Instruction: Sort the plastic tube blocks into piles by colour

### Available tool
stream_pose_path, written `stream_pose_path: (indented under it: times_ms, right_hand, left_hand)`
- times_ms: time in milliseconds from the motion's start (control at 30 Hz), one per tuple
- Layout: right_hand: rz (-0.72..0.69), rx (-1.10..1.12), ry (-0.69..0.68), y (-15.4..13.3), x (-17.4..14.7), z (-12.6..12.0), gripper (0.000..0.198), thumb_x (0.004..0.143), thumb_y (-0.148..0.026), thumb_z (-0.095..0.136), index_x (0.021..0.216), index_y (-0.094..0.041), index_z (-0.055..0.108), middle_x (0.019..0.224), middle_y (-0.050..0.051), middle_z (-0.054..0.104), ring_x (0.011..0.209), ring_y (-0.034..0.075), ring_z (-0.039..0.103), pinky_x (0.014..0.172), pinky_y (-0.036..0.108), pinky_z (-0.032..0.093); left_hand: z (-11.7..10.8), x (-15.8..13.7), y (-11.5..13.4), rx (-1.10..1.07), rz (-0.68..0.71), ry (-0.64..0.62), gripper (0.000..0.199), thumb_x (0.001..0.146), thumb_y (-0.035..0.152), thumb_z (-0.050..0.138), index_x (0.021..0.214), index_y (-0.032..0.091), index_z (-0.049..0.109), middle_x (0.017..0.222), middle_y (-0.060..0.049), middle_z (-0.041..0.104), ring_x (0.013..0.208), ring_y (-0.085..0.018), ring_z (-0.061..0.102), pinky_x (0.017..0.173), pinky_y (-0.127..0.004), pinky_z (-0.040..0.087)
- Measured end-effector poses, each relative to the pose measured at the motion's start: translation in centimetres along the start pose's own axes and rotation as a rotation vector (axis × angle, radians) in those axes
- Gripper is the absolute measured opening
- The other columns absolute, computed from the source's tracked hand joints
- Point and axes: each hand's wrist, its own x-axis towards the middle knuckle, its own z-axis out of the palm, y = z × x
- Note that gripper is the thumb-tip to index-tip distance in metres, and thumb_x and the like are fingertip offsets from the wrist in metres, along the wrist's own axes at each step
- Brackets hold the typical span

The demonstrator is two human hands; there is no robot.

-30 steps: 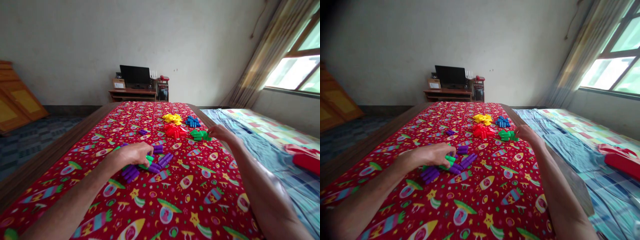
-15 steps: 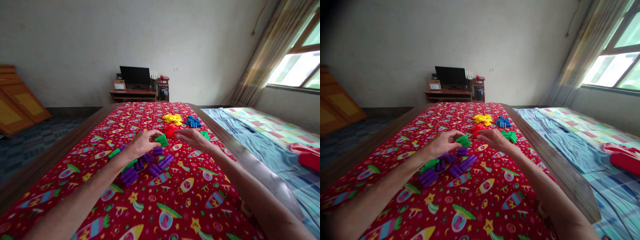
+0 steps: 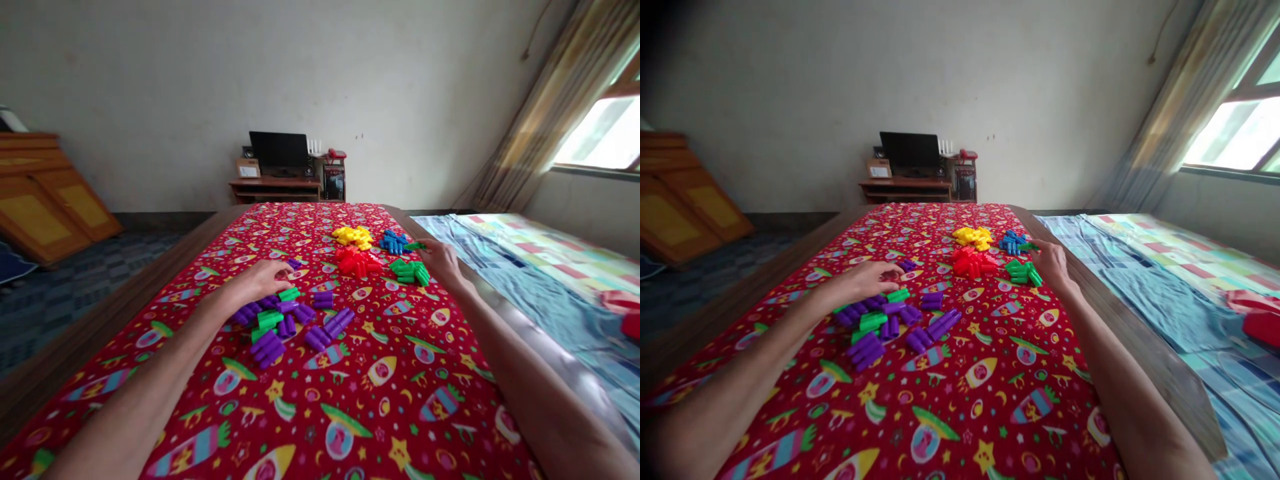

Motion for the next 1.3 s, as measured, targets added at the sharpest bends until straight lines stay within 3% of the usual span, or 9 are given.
stream_pose_path:
  times_ms: [133,367,600,733,833,933,1100,1200,1300]
  right_hand:
    - [0.02,-0.068,-0.079,2.2,-0.1,1.2,0.036,0.079,-0.021,0.053,0.107,-0.014,0.075,0.084,0.013,0.075,0.072,0.023,0.066,0.063,0.029,0.044]
    - [-0.067,-0.079,-0.208,1.5,-0.5,0.8,0.034,0.085,-0.021,0.047,0.099,-0.013,0.077,0.084,0.012,0.075,0.077,0.021,0.068,0.07,0.027,0.045]
    - [0.001,-0.035,0.0,-1.8,-0.3,-0.6,0.034,0.09,-0.027,0.045,0.102,-0.013,0.075,0.085,0.013,0.075,0.078,0.022,0.068,0.07,0.028,0.045]
    - [-0.253,0.26,-0.203,-7.2,-2.0,-1.5,0.034,0.092,-0.033,0.05,0.108,-0.014,0.072,0.083,0.009,0.075,0.07,0.017,0.066,0.067,0.027,0.046]
    - [-0.54,0.483,-0.394,-10.9,-4.2,-1.3,0.046,0.088,-0.039,0.058,0.13,-0.018,0.06,0.101,0.009,0.073,0.075,0.016,0.066,0.066,0.026,0.048]
    - [-0.672,0.511,-0.425,-12.8,-5.8,-0.4,0.045,0.086,-0.035,0.062,0.129,-0.02,0.06,0.096,0.008,0.073,0.073,0.015,0.064,0.065,0.025,0.046]
    - [-0.519,0.372,-0.362,-11.4,-4.7,0.5,0.029,0.085,-0.021,0.057,0.109,-0.016,0.071,0.077,0.005,0.071,0.064,0.013,0.06,0.061,0.022,0.04]
    - [-0.392,0.273,-0.308,-8.4,-2.7,0.0,0.03,0.083,-0.025,0.056,0.105,-0.014,0.072,0.073,0.004,0.07,0.059,0.012,0.057,0.058,0.022,0.038]
    - [-0.235,0.119,-0.23,-4.2,-0.9,-1.0,0.032,0.081,-0.028,0.054,0.1,-0.013,0.074,0.065,0.004,0.067,0.056,0.013,0.054,0.056,0.024,0.035]
  left_hand:
    - [1.6,0.5,-0.4,-0.057,0.005,-0.051,0.033,0.069,0.035,0.056,0.094,0.02,0.073,0.087,-0.005,0.076,0.082,-0.022,0.068,0.071,-0.025,0.048]
    - [2.3,0.8,-0.7,-0.093,0.05,-0.078,0.024,0.063,0.04,0.061,0.074,0.022,0.073,0.07,-0.001,0.073,0.068,-0.021,0.066,0.063,-0.025,0.046]
    - [1.3,0.9,1.1,-0.396,0.009,0.201,0.038,0.065,0.05,0.065,0.086,0.018,0.069,0.073,-0.003,0.072,0.064,-0.019,0.065,0.057,-0.026,0.048]
    - [1.6,0.5,3.9,-0.672,0.015,0.144,0.051,0.067,0.054,0.068,0.1,0.016,0.063,0.076,-0.004,0.071,0.049,-0.014,0.06,0.046,-0.024,0.047]
    - [2.6,0.0,6.3,-0.841,0.039,0.105,0.056,0.062,0.053,0.074,0.103,0.017,0.057,0.08,-0.003,0.071,0.066,-0.018,0.068,0.057,-0.028,0.054]
    - [3.8,-0.2,7.8,-0.998,0.076,0.054,0.063,0.059,0.05,0.078,0.107,0.019,0.051,0.082,-0.001,0.07,0.076,-0.02,0.07,0.07,-0.033,0.057]
    - [4.2,-0.2,8.1,-1.019,0.122,0.0,0.055,0.068,0.045,0.07,0.111,0.019,0.047,0.089,-0.004,0.07,0.077,-0.02,0.071,0.075,-0.037,0.058]
    - [2.6,-0.4,6.9,-0.737,0.15,0.054,0.044,0.074,0.043,0.062,0.108,0.018,0.054,0.095,-0.007,0.071,0.086,-0.022,0.07,0.08,-0.036,0.056]
    - [0.1,-0.8,3.7,-0.388,0.139,0.056,0.04,0.076,0.044,0.058,0.108,0.02,0.062,0.099,-0.006,0.073,0.092,-0.022,0.069,0.083,-0.031,0.053]
